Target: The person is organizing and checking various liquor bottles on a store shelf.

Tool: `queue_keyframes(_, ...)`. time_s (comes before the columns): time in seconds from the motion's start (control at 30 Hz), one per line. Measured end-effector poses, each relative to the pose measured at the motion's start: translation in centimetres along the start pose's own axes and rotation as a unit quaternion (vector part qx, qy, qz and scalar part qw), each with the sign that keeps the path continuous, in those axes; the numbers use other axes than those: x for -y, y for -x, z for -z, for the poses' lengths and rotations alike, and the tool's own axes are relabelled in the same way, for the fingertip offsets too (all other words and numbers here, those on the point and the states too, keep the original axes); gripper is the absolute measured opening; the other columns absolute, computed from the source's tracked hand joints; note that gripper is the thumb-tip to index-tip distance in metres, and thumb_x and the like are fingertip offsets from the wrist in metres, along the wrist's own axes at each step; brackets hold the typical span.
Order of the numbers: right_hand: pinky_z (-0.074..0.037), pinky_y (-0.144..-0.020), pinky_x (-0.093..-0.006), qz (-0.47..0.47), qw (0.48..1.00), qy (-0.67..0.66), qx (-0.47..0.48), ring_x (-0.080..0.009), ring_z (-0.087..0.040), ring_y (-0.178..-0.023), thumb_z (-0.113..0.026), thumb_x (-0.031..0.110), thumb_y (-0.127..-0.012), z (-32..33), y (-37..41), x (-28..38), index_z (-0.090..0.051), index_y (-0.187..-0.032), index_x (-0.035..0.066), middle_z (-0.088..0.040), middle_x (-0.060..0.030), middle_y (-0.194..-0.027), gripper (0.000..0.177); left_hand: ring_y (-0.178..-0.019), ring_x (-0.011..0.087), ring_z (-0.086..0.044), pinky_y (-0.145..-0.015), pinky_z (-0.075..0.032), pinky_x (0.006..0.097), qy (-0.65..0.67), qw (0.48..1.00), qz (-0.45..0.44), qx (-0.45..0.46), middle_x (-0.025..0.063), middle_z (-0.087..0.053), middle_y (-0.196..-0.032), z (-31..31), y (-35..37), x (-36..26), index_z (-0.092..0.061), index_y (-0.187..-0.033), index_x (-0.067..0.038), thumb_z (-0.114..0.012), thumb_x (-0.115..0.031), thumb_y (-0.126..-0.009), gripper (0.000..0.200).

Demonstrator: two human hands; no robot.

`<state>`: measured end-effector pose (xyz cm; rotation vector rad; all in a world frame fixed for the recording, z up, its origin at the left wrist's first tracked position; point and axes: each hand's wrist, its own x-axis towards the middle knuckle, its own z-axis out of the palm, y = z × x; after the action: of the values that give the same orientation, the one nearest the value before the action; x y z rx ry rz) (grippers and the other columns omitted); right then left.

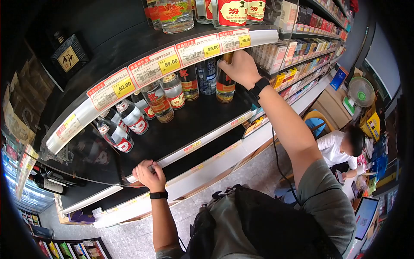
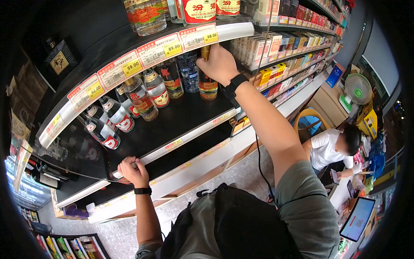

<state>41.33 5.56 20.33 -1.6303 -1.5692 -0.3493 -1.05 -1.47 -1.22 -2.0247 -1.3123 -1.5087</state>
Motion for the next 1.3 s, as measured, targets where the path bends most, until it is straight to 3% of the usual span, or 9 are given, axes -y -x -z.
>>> queue_keyframes(0.27,-0.056,-0.086,-0.0555,0.033,0.997,-0.039,-0.055,-0.0509,-0.068,-0.094,-0.073,0.021,-0.083,-0.9,0.8,0.2,-0.050,-0.127,-0.010,-0.070,-0.0317,-0.095,0.058,-0.089,0.0287,-0.065,-0.091,-0.041,0.0435,-0.011,1.000,-0.007,-0.005,0.0086,-0.069,-0.095,-0.3,0.2,0.2,-0.063,-0.096,-0.010,-0.068,-0.008,-0.086,0.011)
queue_keyframes(0.3,-0.054,-0.095,-0.0527,-0.008,0.998,-0.065,-0.012,-0.0502,-0.065,-0.108,-0.074,0.022,-0.087,-0.7,1.1,0.3,-0.048,-0.132,-0.011,-0.066,-0.0333,-0.112,0.061,-0.089,0.0286,-0.065,-0.091,-0.041,0.0435,-0.013,1.000,-0.005,-0.008,0.0085,-0.069,-0.095,-0.3,0.2,0.2,-0.063,-0.096,-0.010,-0.068,-0.009,-0.087,0.011)
queue_keyframes(0.33,-0.054,-0.095,-0.0527,-0.009,0.998,-0.066,-0.011,-0.0502,-0.065,-0.108,-0.074,0.022,-0.087,-1.0,1.7,0.2,-0.048,-0.132,-0.011,-0.066,-0.0333,-0.112,0.061,-0.089,0.0286,-0.065,-0.091,-0.041,0.0435,-0.014,1.000,-0.006,-0.007,0.0085,-0.069,-0.095,-0.4,0.2,0.2,-0.063,-0.096,-0.010,-0.068,-0.009,-0.087,0.011)
queue_keyframes(0.43,-0.044,-0.114,-0.0472,0.013,0.988,-0.126,-0.087,-0.0462,-0.049,-0.133,-0.086,0.031,-0.086,-3.5,3.8,-1.4,-0.036,-0.150,-0.007,-0.044,-0.0302,-0.142,0.089,-0.090,0.0286,-0.065,-0.091,-0.041,0.0436,-0.016,1.000,-0.008,-0.003,0.0086,-0.070,-0.096,-0.3,0.3,0.2,-0.063,-0.096,-0.010,-0.067,-0.009,-0.087,0.010)
queue_keyframes(0.6,-0.041,-0.119,-0.0453,-0.047,0.979,-0.191,-0.052,-0.0429,-0.049,-0.139,-0.094,0.026,-0.079,-5.7,6.7,-2.1,-0.022,-0.159,-0.006,-0.045,-0.0310,-0.147,0.111,-0.090,0.0296,-0.065,-0.092,-0.041,0.0443,-0.020,1.000,-0.006,0.001,0.0087,-0.069,-0.097,-0.4,0.4,0.4,-0.063,-0.096,-0.010,-0.067,-0.009,-0.087,0.010)
queue_keyframes(0.7,-0.040,-0.121,-0.0414,-0.131,0.930,-0.341,-0.036,-0.0363,-0.053,-0.141,-0.097,0.018,-0.073,-7.0,7.9,-3.0,-0.015,-0.162,-0.006,-0.048,-0.0316,-0.152,0.124,-0.091,0.0299,-0.064,-0.093,-0.041,0.0444,-0.017,1.000,-0.006,0.002,0.0095,-0.069,-0.097,-0.1,0.3,0.1,-0.063,-0.097,-0.009,-0.067,-0.008,-0.087,0.011)
queue_keyframes(0.9,-0.049,-0.111,-0.0392,-0.176,0.946,-0.267,0.050,-0.0314,-0.066,-0.128,-0.094,0.019,-0.075,-5.1,8.8,-3.0,-0.046,-0.147,-0.005,-0.067,-0.0226,-0.135,0.090,-0.092,0.0302,-0.064,-0.095,-0.041,0.0449,-0.008,1.000,0.006,0.009,0.0101,-0.069,-0.098,0.0,0.2,0.0,-0.063,-0.096,-0.008,-0.067,-0.007,-0.086,0.011)
queue_keyframes(1.13,-0.049,-0.111,-0.0360,-0.128,0.903,-0.399,0.096,-0.0207,-0.064,-0.125,-0.093,0.005,-0.075,-4.5,10.4,-5.2,-0.047,-0.146,-0.002,-0.066,-0.0124,-0.135,0.085,-0.092,0.0320,-0.061,-0.097,-0.041,0.0457,0.013,1.000,0.012,0.014,0.0121,-0.067,-0.096,0.3,0.1,-0.2,-0.062,-0.096,-0.006,-0.066,-0.004,-0.088,0.010)
queue_keyframes(1.3,-0.048,-0.112,-0.0360,-0.086,0.890,-0.436,0.098,-0.0202,-0.063,-0.125,-0.093,0.004,-0.075,-3.4,11.9,-4.8,-0.048,-0.146,0.001,-0.066,-0.0119,-0.133,0.084,-0.092,0.0319,-0.061,-0.096,-0.041,0.0455,0.010,1.000,0.010,0.009,0.0118,-0.067,-0.096,0.3,0.1,-0.1,-0.062,-0.097,-0.006,-0.065,-0.003,-0.087,0.011)
